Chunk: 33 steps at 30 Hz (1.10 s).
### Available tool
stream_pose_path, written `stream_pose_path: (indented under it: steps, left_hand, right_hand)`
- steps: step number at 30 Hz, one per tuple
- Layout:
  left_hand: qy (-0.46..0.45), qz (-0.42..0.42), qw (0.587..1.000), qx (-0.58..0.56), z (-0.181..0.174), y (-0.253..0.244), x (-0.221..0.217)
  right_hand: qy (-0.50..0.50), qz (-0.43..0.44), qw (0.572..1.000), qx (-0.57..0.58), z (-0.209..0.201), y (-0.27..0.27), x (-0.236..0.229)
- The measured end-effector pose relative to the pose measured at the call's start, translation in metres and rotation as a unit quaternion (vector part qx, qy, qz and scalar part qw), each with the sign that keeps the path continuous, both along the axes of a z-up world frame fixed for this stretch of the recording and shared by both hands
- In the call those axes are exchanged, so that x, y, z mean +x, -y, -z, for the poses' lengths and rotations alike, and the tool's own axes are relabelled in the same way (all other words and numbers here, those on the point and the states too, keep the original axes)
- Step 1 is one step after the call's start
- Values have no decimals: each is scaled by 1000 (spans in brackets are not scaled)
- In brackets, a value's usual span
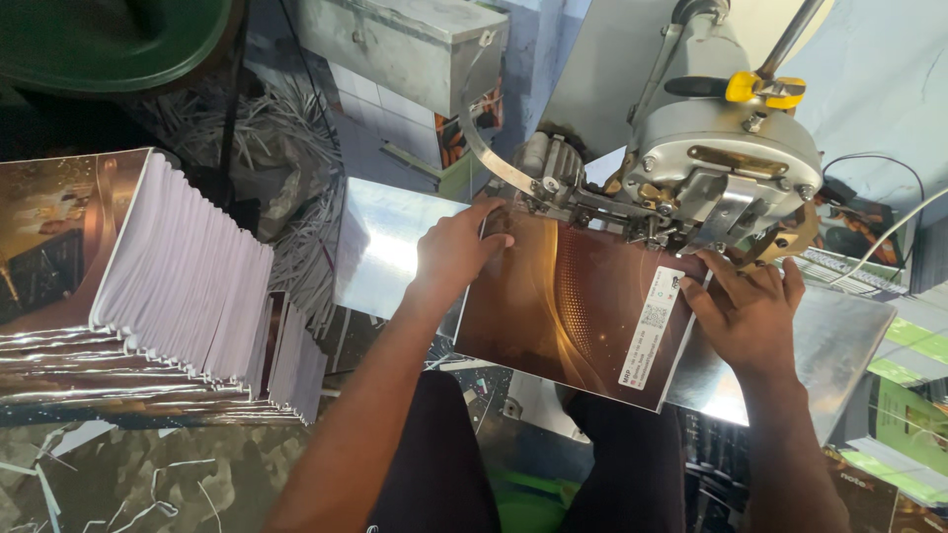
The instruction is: The person repeatedly picks up a notebook, places it into a binding machine, operates the machine to stitch the spine, and then removes the finished notebook. This cycle is performed multiple times in a workshop setting.
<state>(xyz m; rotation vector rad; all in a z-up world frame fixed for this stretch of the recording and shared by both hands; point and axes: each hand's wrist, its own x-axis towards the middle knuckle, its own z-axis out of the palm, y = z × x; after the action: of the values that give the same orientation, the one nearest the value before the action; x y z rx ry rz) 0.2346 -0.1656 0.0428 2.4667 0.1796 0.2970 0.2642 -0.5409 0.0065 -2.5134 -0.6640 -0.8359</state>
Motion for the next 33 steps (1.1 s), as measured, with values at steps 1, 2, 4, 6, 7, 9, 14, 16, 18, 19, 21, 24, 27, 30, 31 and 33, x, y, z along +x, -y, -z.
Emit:
stream_pose_path:
  steps: [1, 2, 4, 6, 7, 9, 14, 16, 18, 19, 21, 24, 27, 30, 31, 33]
  left_hand:
    - [5, -1, 1000, 0, 1, 1, 0]
    - [11, -2, 1000, 0, 2, 3, 1]
    - [25, -3, 1000, 1, 3, 4, -1]
    - [42, 3, 999, 0, 3, 8, -3]
    - [35, -2, 999, 4, 2, 11, -2]
    - [21, -13, 1000, 13, 1, 16, -3]
    - [73, -62, 994, 60, 13, 39, -15]
    - [135, -73, 986, 68, 18, 44, -16]
    - [163, -69, 983, 52, 24, 48, -13]
    - [157, -63, 984, 61, 26, 49, -12]
    - [145, -51, 985, 78, 30, 49, -7]
    - [150, -49, 986, 52, 35, 53, -5]
    - [221, -71, 972, 27, 40, 58, -10]
    - [276, -70, 959, 2, 44, 63, -15]
    - [256, -69, 964, 3, 44, 66, -14]
    - [216, -69, 974, 5, 43, 71, -11]
  right_hand:
    - [3, -4, 1000, 0, -1, 1, 0]
    - [5, -8, 1000, 0, -3, 2, 0]
    - [6, -13, 1000, -1, -3, 1, 1]
    - [3, -8, 1000, -6, -2, 4, 1]
    - [2, -7, 1000, -6, -2, 5, 2]
    - [0, -8, 1000, -7, 0, 6, 4]
    - [9, -10, 1000, -16, 4, 14, 7]
    - [-2, 1, 1000, -17, 5, 17, 7]
    - [-25, 17, 999, -25, 4, 24, 7]
    - [-20, 15, 999, -26, 4, 27, 7]
    - [-9, 11, 1000, -27, 4, 31, 8]
    - [3, 18, 999, -41, 4, 32, 11]
    - [-1, 116, 988, -101, 8, 21, 14]
    - [-12, 133, 983, -127, 6, 5, 16]
    - [7, 77, 993, -90, 4, 2, 13]
    - [46, -37, 998, -14, 0, -6, 5]
